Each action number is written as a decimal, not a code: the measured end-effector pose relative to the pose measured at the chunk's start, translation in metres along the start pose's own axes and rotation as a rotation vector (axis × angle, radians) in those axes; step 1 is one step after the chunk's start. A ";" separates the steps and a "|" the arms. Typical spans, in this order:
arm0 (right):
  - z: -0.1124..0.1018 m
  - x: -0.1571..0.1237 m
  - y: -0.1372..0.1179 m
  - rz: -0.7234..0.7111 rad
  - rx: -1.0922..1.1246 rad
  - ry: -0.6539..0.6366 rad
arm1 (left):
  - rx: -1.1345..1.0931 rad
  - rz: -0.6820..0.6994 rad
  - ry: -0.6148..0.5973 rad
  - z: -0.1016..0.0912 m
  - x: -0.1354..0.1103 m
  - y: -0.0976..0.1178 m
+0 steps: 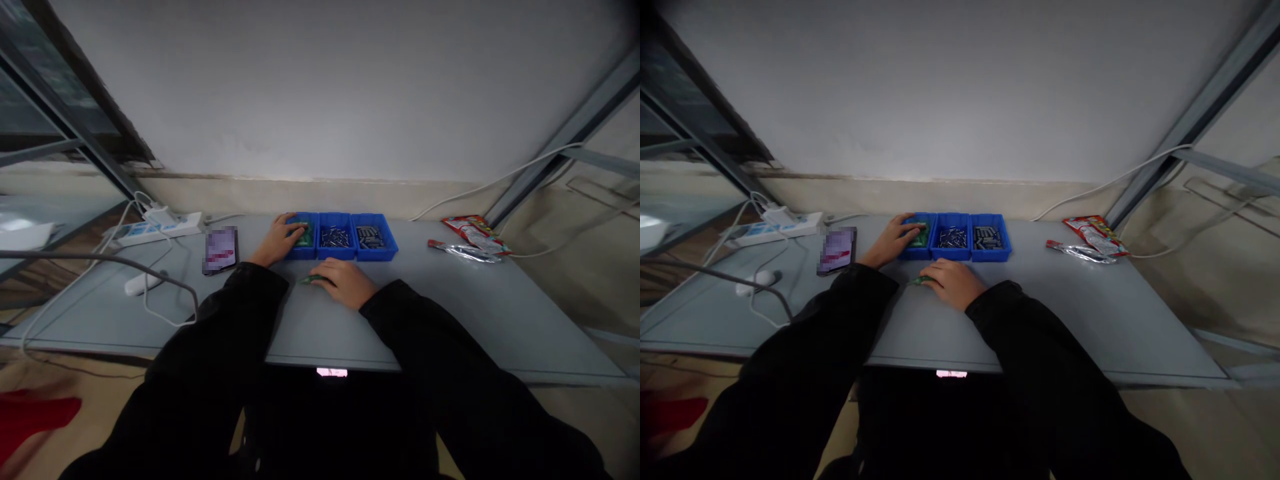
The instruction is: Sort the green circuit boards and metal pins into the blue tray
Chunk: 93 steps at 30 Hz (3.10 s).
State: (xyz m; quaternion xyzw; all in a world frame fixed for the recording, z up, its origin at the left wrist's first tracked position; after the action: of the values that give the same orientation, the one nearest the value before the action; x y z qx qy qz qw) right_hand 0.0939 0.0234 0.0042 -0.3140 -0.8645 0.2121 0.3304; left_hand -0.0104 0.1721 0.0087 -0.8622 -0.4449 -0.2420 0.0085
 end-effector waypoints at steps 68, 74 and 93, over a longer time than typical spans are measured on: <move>-0.081 -0.022 0.044 0.228 0.517 0.498 | -0.304 0.219 0.152 -0.033 -0.040 0.119; -0.076 -0.019 0.040 0.218 0.620 0.458 | -0.302 0.222 0.096 -0.029 -0.040 0.119; -0.083 -0.024 0.044 0.254 0.579 0.526 | -0.271 0.230 0.083 -0.026 -0.040 0.120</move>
State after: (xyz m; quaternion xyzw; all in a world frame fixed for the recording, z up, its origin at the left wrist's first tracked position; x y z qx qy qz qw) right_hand 0.1841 0.0517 0.0260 -0.3559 -0.6093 0.3982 0.5861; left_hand 0.0518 0.0632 0.0384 -0.8899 -0.3060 -0.3327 -0.0618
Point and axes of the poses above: each hand's wrist, its own x-axis towards the middle knuckle, its own z-axis out of the palm, y = z × x, the point moved 10 cm from there along x, towards the middle knuckle, and after that the axes turned 15 degrees about x, right-handed, at the moved point
